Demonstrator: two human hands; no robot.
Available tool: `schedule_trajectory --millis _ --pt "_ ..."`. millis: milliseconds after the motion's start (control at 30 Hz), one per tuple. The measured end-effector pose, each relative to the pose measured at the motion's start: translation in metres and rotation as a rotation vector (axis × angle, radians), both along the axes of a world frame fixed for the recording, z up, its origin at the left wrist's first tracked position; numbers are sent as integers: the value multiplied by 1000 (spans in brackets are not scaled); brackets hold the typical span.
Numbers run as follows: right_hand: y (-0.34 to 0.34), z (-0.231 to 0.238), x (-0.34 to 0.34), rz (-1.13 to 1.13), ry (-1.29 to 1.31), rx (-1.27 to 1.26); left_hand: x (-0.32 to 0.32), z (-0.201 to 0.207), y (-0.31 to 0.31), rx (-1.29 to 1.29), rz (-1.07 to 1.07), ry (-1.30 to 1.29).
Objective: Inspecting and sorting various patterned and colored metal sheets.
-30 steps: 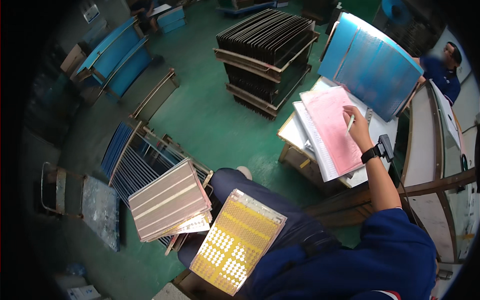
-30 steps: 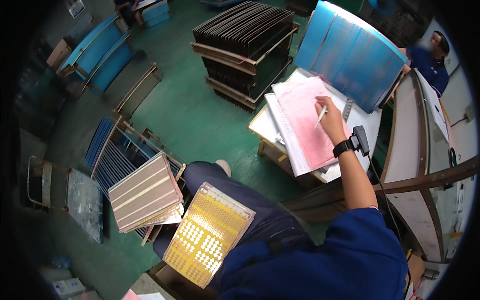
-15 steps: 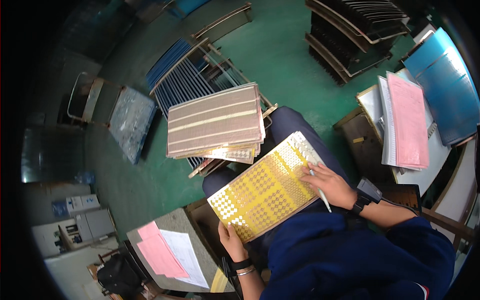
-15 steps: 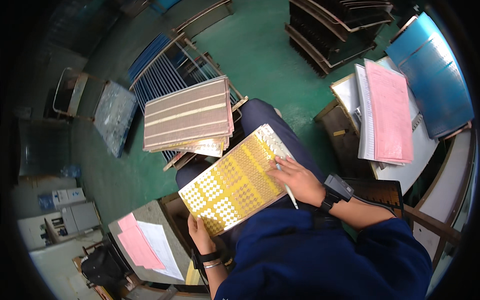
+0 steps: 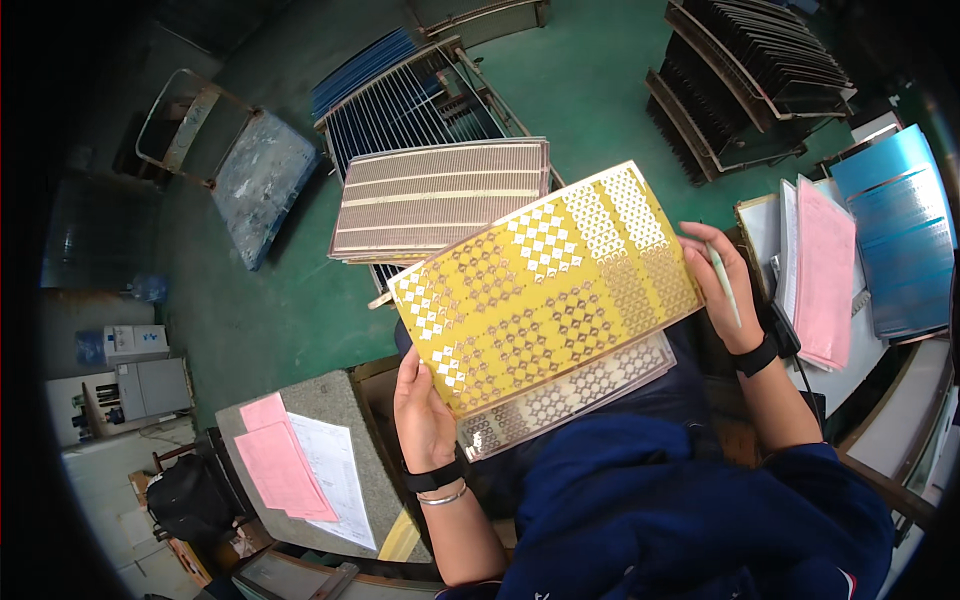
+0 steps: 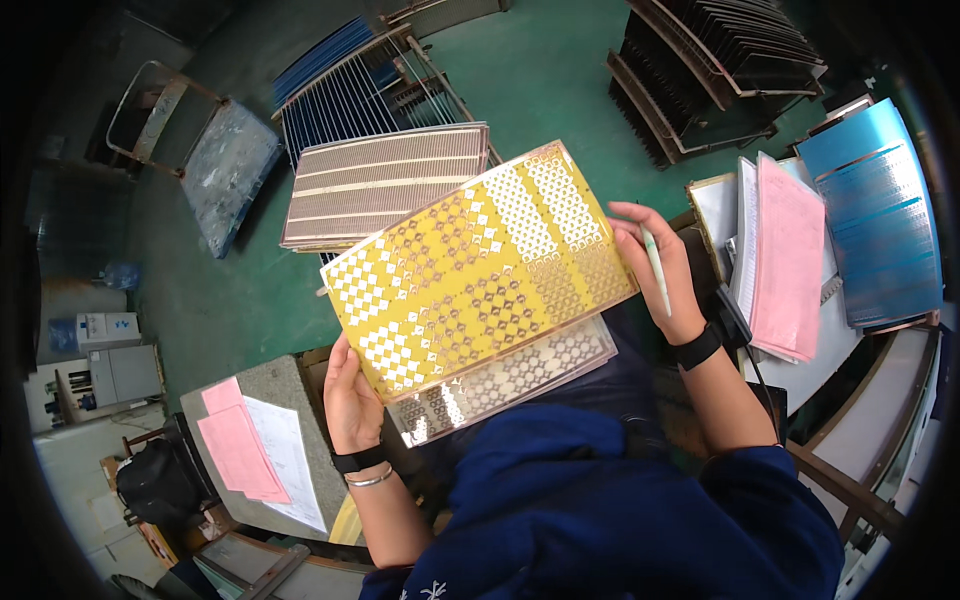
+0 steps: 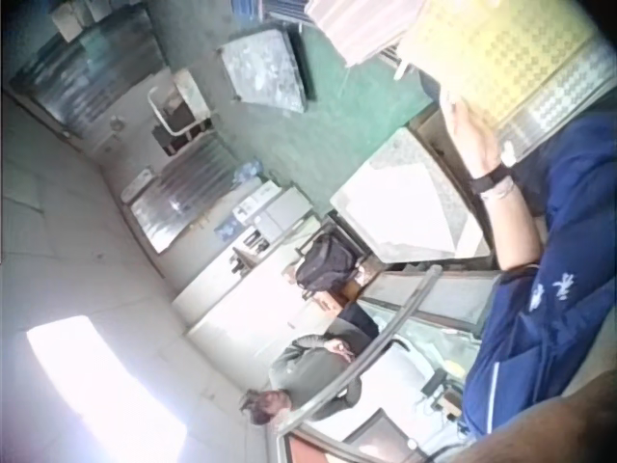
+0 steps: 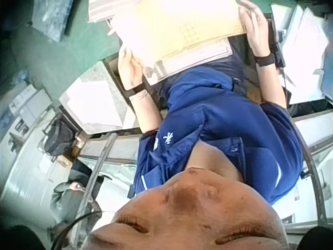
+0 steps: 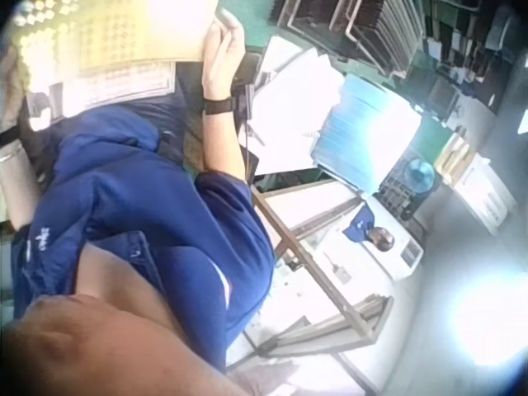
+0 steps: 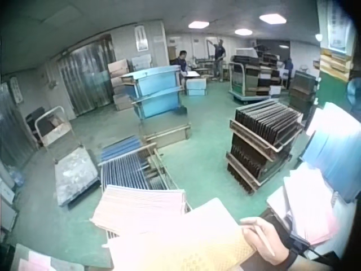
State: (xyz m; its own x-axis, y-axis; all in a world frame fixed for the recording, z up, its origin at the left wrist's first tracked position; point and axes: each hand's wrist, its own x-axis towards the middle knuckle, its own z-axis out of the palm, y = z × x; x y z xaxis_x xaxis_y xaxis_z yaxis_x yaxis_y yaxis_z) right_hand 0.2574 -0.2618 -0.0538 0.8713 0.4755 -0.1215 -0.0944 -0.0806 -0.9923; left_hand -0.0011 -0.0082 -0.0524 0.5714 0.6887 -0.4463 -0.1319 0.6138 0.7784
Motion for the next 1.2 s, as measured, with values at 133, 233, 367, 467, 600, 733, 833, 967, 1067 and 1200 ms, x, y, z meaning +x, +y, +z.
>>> schedule_trajectory --millis 133,233,367,467,600,733,833,967,1067,1200 --pt "-4 8 10 -28 17 33 14 10 -3 -76 -62 -104" --pt "-8 5 12 -54 33 50 18 14 -4 -36 -106 -116" --pt "-11 2 15 -52 14 34 22 15 -5 -33 -99 -117" --pt "-12 3 15 -60 18 47 24 15 -6 -32 -104 -116" --pt "-13 2 15 -59 23 54 26 19 -8 -74 -81 -125" --pt "-11 5 12 -53 36 79 25 20 -9 -73 -71 -91" --pt "-11 5 11 -50 23 59 24 18 -9 -73 -66 -76" --pt "-13 4 10 -57 29 48 23 16 -9 -80 -71 -83" --pt "-14 3 9 -64 42 59 23 16 -11 -80 -68 -82" --pt "-12 5 7 -65 32 58 21 16 -10 -73 -70 -76"
